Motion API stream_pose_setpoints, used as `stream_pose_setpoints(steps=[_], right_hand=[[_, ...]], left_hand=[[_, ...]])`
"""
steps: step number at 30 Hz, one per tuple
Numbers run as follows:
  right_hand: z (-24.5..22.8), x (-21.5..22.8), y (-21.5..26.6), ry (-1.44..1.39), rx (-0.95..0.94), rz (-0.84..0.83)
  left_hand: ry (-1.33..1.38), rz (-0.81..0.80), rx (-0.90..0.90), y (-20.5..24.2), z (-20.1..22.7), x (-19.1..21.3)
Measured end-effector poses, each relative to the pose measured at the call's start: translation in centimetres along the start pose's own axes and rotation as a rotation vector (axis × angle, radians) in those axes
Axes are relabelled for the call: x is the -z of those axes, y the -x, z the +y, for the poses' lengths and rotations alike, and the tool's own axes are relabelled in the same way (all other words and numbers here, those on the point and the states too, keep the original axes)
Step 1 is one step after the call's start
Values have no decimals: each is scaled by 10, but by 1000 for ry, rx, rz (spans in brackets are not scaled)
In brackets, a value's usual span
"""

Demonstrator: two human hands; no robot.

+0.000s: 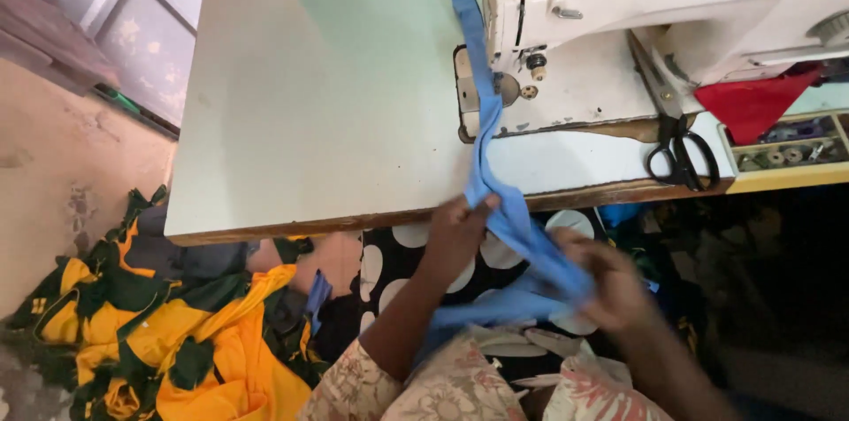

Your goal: Manually folding and aligning a long blue fabric strip on a sewing machine table.

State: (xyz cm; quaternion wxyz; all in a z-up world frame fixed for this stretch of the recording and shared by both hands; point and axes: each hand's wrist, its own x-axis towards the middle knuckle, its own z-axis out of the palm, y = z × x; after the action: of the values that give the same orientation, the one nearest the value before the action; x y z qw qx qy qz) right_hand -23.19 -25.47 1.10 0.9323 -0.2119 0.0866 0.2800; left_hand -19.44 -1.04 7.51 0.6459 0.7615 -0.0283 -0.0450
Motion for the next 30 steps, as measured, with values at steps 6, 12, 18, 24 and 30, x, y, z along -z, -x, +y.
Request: stream_pose_setpoints(steps=[6, 12, 18, 24, 30], right_hand=[[-66, -9, 65, 719, 223, 258], [-5, -73, 31, 1078, 93, 648], [40, -48, -14, 884, 216, 306], [40, -36, 5, 660, 131, 427], [67, -1, 14, 397, -133, 405]], left_hand=[[162, 126, 128, -10, 3, 27], [274, -33, 212, 21, -15, -3], [405, -109, 339, 28, -35, -9], [503, -244, 384, 35, -47, -12], [608, -288, 369, 40, -12, -23]])
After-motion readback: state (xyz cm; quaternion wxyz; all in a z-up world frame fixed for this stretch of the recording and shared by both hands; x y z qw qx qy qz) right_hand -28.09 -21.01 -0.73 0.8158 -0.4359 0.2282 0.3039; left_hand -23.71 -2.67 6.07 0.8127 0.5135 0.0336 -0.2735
